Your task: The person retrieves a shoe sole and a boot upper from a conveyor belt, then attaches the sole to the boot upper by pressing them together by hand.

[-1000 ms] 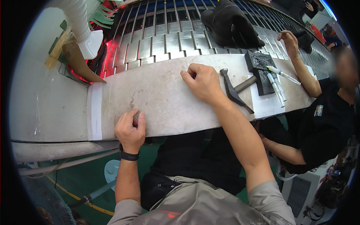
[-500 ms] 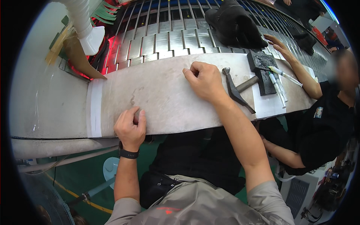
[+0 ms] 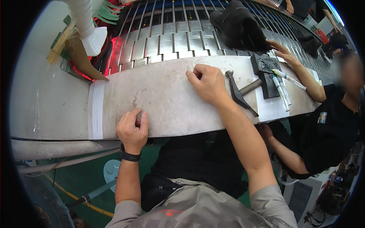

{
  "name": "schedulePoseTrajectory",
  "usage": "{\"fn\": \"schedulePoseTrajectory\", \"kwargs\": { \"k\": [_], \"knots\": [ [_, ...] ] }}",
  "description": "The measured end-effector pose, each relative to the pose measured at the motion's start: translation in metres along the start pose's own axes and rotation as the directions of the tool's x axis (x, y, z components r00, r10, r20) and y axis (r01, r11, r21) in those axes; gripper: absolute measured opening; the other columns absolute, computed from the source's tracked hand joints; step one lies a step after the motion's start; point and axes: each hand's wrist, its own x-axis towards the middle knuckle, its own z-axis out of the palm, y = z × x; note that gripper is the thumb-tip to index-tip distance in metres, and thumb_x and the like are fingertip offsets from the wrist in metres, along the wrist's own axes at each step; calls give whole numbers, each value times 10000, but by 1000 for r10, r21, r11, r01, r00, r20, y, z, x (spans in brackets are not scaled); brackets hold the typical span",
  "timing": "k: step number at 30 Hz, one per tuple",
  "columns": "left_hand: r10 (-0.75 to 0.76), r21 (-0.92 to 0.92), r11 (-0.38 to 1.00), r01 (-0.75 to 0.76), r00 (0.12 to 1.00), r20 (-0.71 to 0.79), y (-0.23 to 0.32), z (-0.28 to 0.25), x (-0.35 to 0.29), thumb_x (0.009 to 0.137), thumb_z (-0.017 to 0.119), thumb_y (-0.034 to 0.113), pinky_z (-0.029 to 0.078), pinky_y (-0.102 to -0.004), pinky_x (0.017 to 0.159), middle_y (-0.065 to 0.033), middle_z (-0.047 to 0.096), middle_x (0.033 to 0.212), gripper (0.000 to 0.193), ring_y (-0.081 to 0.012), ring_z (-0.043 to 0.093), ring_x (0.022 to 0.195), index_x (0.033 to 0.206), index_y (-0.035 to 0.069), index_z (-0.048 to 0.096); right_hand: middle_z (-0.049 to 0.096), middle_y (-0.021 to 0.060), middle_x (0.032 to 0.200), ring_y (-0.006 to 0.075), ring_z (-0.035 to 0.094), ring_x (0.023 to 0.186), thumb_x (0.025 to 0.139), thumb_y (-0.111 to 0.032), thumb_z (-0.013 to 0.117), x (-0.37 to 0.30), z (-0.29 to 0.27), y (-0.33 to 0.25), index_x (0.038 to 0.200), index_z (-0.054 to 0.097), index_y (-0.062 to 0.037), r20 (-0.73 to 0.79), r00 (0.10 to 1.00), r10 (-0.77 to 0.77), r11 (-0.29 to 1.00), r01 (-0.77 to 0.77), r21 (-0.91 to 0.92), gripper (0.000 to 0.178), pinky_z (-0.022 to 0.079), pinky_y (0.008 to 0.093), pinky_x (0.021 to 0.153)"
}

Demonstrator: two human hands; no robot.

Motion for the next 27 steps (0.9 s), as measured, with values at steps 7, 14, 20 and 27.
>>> {"fn": "schedulePoseTrajectory", "kwargs": {
  "k": [7, 14, 20, 27],
  "knots": [
    [4, 0, 1000, -4, 1000, -3, -3, 0, -2, 889, 817, 107, 435, -422, 552, -77, 581, 672, 134, -280, 565, 581, 995, 43, 764, 702, 171, 705, 360, 688, 671, 947, -313, 743, 0, -2, -8, 764, 703, -13, 78, 993, 87, 996, -86, -17, 355, 541, 481, 686],
    [0, 0, 1000, 0, 1000, 18, -7, -2, -6, 931, 790, 97, 454, -385, 568, -98, 616, 716, 128, -244, 574, 589, 1028, 16, 769, 667, 170, 655, 260, 634, 581, 953, -270, 770, -3, 5, -2, 771, 703, 23, 16, 1000, 17, 1000, -17, -21, 351, 503, 413, 606],
    [15, -13, 1000, -15, 1000, 1, -9, -3, -6, 933, 789, 98, 452, -388, 571, -103, 611, 712, 125, -253, 570, 590, 1025, 16, 767, 666, 167, 653, 254, 624, 573, 950, -275, 775, -3, 8, -5, 769, 705, 21, 0, 1000, 9, 1000, -9, -7, 353, 498, 403, 599],
    [16, -13, 1000, -16, 1000, 3, -13, -5, -8, 937, 788, 102, 451, -392, 574, -103, 611, 715, 125, -253, 571, 597, 1026, 17, 766, 668, 166, 653, 254, 621, 571, 952, -275, 773, -4, 11, -6, 773, 710, 20, -4, 1000, -9, 1000, 8, -15, 351, 495, 402, 597]
  ]
}}
